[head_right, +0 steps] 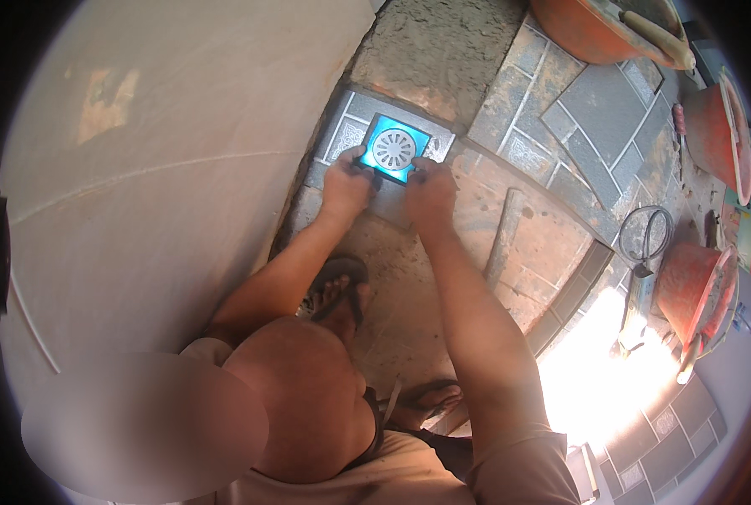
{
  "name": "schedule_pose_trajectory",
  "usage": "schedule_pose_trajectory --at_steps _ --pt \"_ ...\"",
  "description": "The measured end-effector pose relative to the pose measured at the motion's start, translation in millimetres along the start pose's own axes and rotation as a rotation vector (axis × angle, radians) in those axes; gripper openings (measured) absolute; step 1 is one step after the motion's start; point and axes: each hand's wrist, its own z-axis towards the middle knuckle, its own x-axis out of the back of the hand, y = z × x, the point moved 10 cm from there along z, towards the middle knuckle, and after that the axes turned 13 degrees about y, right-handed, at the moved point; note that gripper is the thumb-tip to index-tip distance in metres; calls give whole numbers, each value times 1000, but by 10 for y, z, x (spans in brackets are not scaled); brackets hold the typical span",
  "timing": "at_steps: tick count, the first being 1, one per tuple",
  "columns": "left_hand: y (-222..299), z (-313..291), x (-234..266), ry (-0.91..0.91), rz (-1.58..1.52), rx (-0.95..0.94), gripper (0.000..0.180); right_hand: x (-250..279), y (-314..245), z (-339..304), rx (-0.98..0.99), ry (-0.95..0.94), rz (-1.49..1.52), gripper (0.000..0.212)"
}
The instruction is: The person kneels on the floor and applies cement to the back of a square tile using a trowel. They then place the tile into a pre-cut hole in the floor, aligning it with the surrounding tiles. The person uses a hammer to tap the tile into place and adjusts a drain cover over the opening.
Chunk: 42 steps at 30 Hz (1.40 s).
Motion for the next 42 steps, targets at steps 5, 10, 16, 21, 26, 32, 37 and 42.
schedule_pose_trajectory --at_steps 5,10,16,21,26,32,37,42 --pt "91 -68 -192 25 390 -269 82 7 39 23 27 10 13 26" --pt "180 4 -199 37 192 -202 71 -19 53 5 41 18 53 26" --pt "205 -13 -130 -5 0 61 62 3 30 -2 46 12 25 25" --pt "143 111 -79 69 -60 -4 48 -3 19 0 28 17 24 25" --pt "133 285 70 115 -167 -25 23 -31 68 -4 -70 -8 25 23" --pt "330 219 33 60 -264 -89 18 -81 74 25 -82 -18 7 29" --pt "491 -1 166 127 -310 -168 19 111 34 -18 -6 292 133 44" --pt "515 -393 172 -221 -468 -20 11 313 -20 -278 -338 14 679 41"
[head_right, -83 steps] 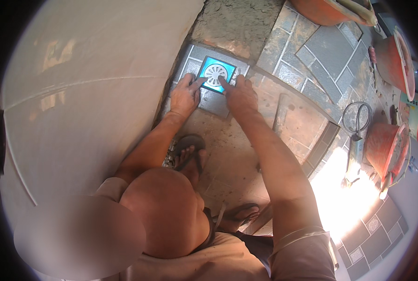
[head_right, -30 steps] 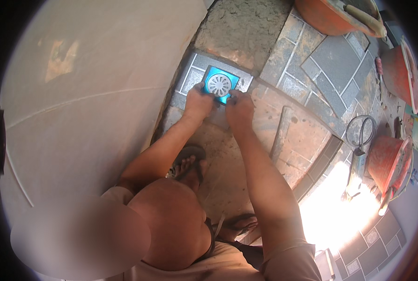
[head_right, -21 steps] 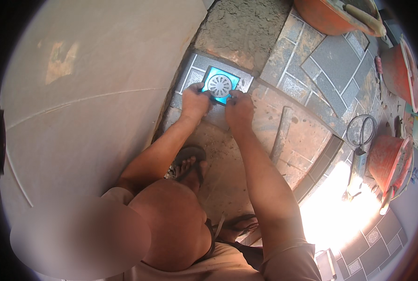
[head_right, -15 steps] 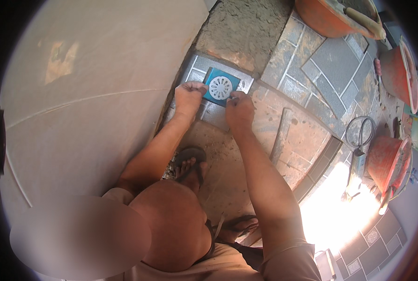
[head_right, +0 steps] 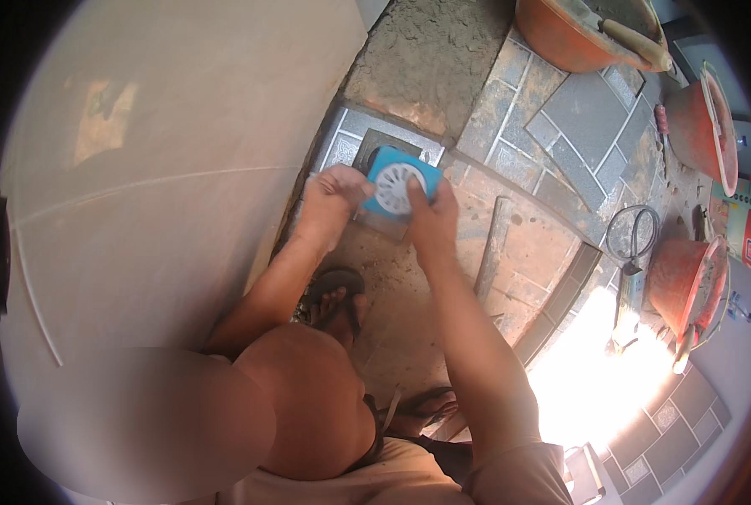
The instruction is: The person kneels on the floor and applies cement to the back of a square tile using a trowel. They then place the tile into a pre-cut hole in the floor, aligning it with the surrounding tiles. The person uses a hammer to tap the tile into place and adjusts a drain cover over the opening.
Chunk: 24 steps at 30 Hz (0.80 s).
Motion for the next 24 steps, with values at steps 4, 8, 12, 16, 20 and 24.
schedule_pose_trajectory --at_steps 4,8,12,16,20,24 --pt "-285 -50 -238 -118 278 -173 3 1043 -334 -330 -45 53 155 31" --pt "-364 -48 -458 -61 459 -543 39 2663 -562 -735 63 373 31 28" --pt "-520 69 -783 -31 641 -619 57 4738 -161 -1185 27 816 28 29" --pt "-442 4 -909 -21 807 -736 59 5885 150 -1755 -136 1085 -162 38" --pt "-462 -10 -764 -116 885 -753 63 6389 656 -1975 -268 1390 515 41" --pt "-419 -78 -637 -183 853 -781 72 6678 876 -2063 -220 1364 623 47"
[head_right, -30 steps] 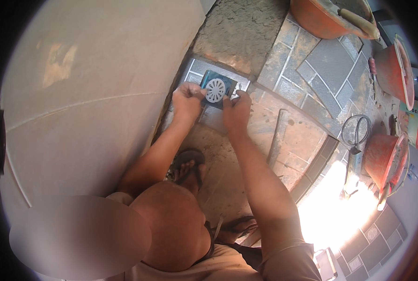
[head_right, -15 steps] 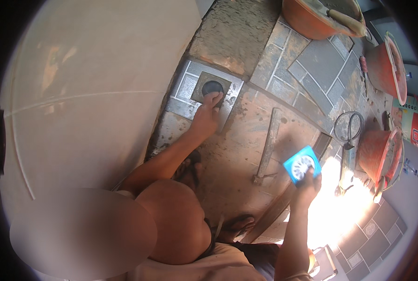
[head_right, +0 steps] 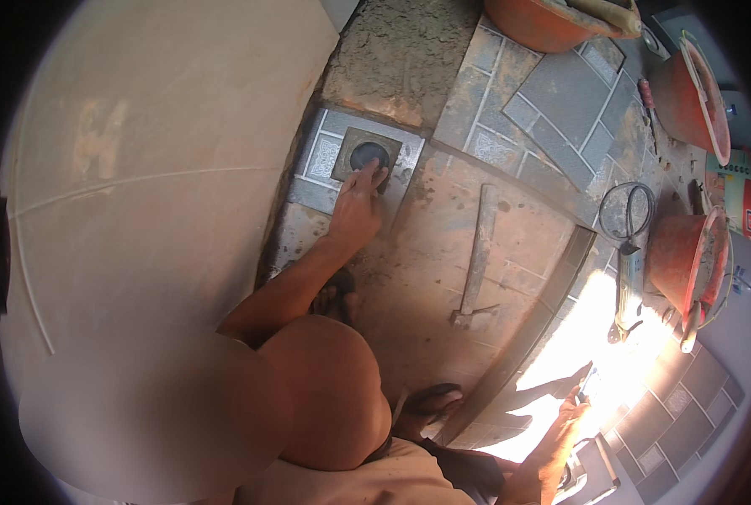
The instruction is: The person kneels on the floor and applies cement to the back of a square tile using a trowel. They then place the tile into a pre-cut hole in the floor, aligning it with the surrounding tiles. The person uses a hammer to tap the tile into place and adjusts a drain cover over the opening.
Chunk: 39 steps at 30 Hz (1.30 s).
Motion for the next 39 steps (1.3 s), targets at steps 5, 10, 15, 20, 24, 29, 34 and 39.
schedule_pose_trajectory --at_steps 5,10,15,20,24,29,34,39 --pt "124 297 102 47 -50 -156 85 112 -82 190 54 38 -78 49" --pt "-36 119 33 -31 17 -150 90 330 -489 279 363 187 -412 51" --pt "58 -213 71 -74 57 -220 91 212 -1191 -182 1209 419 -1035 53" --pt "-148 -153 497 121 285 -236 78 -1131 -466 -2275 1462 -327 -725 51" --pt "-247 -15 519 124 332 -192 79 -1661 111 -2808 1481 -629 -680 47" --pt "-163 290 407 3 480 -240 79 -2174 587 -2807 1472 -806 -815 56" --pt "-239 336 434 6 570 -136 76 -2404 784 -2533 1415 -893 -724 55" --pt "-225 279 315 -78 566 -195 70 -2560 822 -2453 1426 -899 -715 65"
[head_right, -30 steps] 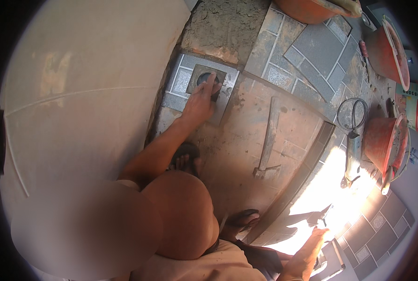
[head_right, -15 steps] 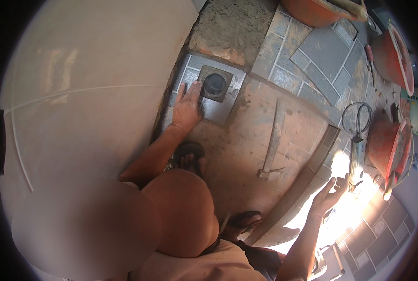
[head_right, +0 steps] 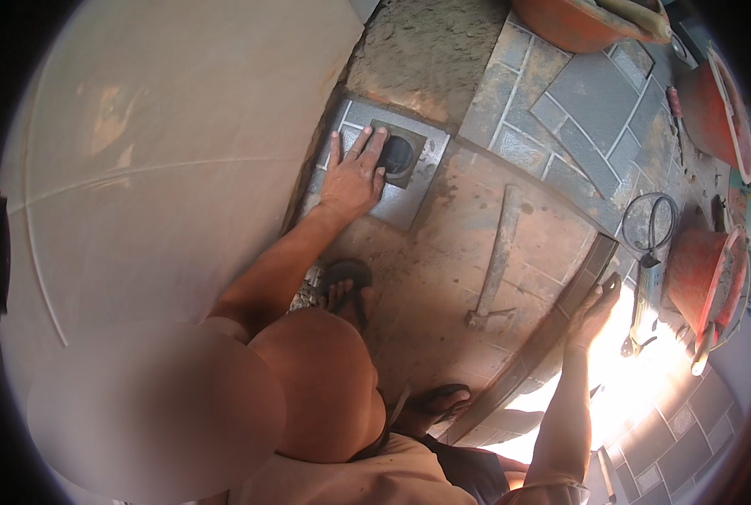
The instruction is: The person kneels on the floor and applies cement to the back of a square tile using a trowel. They then place the tile into a pre-cut hole in the floor, aligning it with the surrounding tiles. The person uses a hammer to tap the tile into place and adjusts a drain cover over the opening.
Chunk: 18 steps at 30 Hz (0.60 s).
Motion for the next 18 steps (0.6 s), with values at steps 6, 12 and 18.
schedule_pose_trajectory --at_steps 6,12,18 --pt "-46 -282 42 22 44 79 69 -32 40 -20 1 24 19 64" --pt "-450 -425 83 41 -2 226 65 -130 70 -10 -28 15 84 63" --pt "-502 -1274 67 -141 96 309 67 -178 247 -25 2 44 57 62"
